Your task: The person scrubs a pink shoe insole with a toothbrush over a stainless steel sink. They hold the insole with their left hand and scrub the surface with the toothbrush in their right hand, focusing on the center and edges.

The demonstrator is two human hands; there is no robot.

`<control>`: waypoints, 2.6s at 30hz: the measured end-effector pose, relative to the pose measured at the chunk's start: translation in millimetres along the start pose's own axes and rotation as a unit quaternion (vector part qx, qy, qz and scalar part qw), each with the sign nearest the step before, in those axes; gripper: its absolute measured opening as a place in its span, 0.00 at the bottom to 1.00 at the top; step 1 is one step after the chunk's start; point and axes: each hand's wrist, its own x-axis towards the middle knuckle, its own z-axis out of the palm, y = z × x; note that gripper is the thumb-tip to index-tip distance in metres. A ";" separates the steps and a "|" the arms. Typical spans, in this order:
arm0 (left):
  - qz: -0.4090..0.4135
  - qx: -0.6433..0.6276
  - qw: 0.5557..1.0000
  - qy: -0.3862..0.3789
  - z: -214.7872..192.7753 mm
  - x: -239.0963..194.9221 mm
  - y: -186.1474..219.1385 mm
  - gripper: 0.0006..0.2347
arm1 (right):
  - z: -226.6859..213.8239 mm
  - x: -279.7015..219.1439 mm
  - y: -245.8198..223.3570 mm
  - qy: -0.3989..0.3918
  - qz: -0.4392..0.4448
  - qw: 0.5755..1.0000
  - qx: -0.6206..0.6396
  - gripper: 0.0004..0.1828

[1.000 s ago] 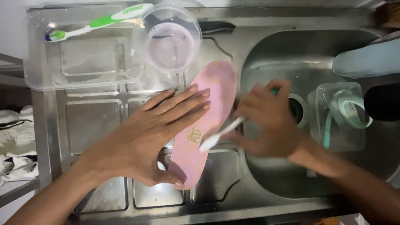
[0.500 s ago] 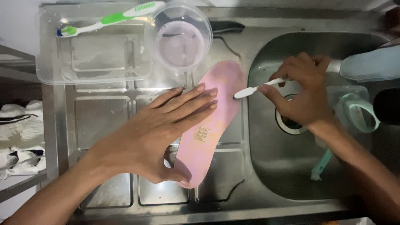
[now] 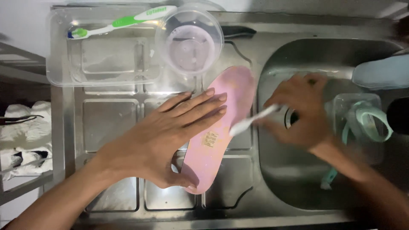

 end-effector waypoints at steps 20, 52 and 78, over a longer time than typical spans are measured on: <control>0.042 0.160 0.980 0.106 15.8 -6.2 -0.8 0.38 | -2.2 -7.9 14.5 0.050 -0.029 0.996 -0.065 0.18; 0.080 0.047 0.994 0.063 15.8 -17.3 -16.0 0.61 | -6.0 -11.4 -46.5 -0.070 -0.237 0.966 -0.069 0.12; 0.063 0.069 0.992 0.086 16.4 -19.0 -0.2 0.56 | -5.5 -18.4 -79.7 -0.069 -0.287 0.956 -0.004 0.13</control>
